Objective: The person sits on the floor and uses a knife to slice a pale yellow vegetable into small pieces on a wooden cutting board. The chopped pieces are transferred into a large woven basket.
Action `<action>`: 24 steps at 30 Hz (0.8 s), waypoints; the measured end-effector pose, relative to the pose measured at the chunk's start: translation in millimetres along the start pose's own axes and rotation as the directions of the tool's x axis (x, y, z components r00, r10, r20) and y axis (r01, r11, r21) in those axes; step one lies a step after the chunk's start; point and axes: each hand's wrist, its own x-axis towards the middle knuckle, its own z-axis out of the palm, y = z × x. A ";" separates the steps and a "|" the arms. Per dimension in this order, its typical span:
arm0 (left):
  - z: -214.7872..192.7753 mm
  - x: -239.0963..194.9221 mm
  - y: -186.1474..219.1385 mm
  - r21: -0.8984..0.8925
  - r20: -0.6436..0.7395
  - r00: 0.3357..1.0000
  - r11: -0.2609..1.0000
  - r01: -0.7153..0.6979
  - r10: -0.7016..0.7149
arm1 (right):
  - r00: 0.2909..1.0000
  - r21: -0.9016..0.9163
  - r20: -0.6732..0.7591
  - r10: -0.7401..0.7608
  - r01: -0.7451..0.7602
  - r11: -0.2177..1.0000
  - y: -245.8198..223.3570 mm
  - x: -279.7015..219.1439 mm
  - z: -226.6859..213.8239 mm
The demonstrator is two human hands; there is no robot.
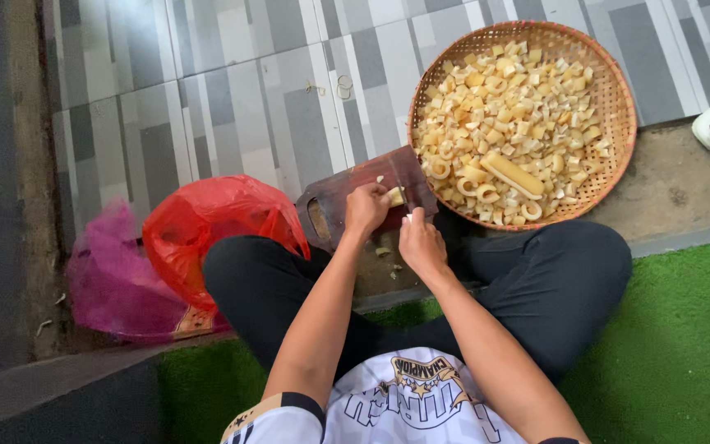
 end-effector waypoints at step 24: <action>-25.9 -0.4 -18.8 -0.155 0.184 0.972 0.972 0.174 -0.145 | 0.989 -0.130 0.140 -0.044 0.063 0.990 -16.3 -9.3 -16.0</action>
